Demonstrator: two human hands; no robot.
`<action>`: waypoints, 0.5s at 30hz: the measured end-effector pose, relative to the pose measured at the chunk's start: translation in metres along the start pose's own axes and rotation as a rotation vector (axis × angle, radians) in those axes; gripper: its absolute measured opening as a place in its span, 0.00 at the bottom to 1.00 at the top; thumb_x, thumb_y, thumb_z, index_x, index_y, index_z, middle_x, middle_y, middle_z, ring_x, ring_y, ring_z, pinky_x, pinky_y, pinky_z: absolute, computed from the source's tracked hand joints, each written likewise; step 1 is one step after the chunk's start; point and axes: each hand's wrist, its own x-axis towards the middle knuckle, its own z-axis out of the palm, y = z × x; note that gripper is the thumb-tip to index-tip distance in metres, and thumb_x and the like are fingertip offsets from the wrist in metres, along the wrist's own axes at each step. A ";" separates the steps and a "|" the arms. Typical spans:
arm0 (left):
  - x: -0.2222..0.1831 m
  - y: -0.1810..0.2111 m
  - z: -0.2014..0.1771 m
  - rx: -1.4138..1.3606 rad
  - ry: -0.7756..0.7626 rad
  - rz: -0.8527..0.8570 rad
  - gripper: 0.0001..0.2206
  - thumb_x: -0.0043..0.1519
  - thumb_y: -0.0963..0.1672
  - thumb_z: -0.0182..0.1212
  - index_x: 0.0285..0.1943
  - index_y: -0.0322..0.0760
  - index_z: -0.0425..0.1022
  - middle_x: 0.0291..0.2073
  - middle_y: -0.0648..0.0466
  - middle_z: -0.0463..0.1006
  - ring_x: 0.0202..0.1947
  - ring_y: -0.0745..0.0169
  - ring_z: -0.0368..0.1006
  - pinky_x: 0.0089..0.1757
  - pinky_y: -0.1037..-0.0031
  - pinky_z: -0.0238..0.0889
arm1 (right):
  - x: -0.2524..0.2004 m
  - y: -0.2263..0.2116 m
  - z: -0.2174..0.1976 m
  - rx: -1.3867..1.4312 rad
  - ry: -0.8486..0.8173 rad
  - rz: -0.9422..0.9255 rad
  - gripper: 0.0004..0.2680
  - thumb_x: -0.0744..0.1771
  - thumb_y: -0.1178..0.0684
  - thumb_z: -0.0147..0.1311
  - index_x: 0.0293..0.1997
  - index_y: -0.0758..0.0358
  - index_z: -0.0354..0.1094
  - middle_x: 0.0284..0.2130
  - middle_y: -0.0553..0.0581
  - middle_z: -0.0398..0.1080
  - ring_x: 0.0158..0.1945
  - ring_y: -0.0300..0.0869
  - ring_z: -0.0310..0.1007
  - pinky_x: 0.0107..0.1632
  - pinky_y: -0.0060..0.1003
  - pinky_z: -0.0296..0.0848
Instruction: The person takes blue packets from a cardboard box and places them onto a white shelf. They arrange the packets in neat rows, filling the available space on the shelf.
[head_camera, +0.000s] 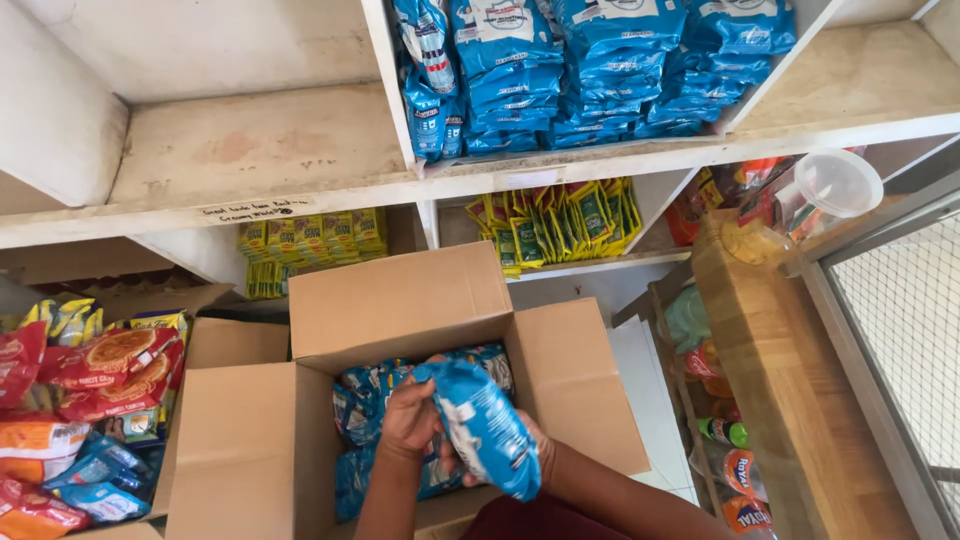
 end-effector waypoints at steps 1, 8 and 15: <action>0.004 0.001 0.008 -0.081 -0.236 0.036 0.17 0.71 0.43 0.58 0.66 0.31 0.69 0.59 0.42 0.77 0.62 0.44 0.73 0.62 0.51 0.65 | -0.001 0.003 0.004 -0.032 -0.014 -0.072 0.27 0.70 0.37 0.53 0.73 0.68 0.59 0.62 0.70 0.68 0.62 0.58 0.73 0.63 0.53 0.72; -0.016 -0.013 0.035 -0.221 0.300 0.134 0.31 0.66 0.58 0.52 0.68 0.32 0.66 0.61 0.41 0.74 0.60 0.42 0.70 0.59 0.50 0.60 | 0.009 -0.031 0.067 -0.429 0.476 -0.492 0.23 0.63 0.51 0.67 0.63 0.63 0.64 0.50 0.56 0.75 0.54 0.44 0.76 0.60 0.44 0.74; -0.043 -0.070 -0.034 0.245 0.597 0.269 0.26 0.60 0.45 0.69 0.66 0.31 0.69 0.54 0.49 0.78 0.53 0.56 0.75 0.54 0.62 0.68 | 0.015 -0.027 0.028 -1.243 0.972 -0.620 0.25 0.60 0.49 0.72 0.58 0.68 0.63 0.44 0.58 0.74 0.48 0.41 0.74 0.52 0.41 0.75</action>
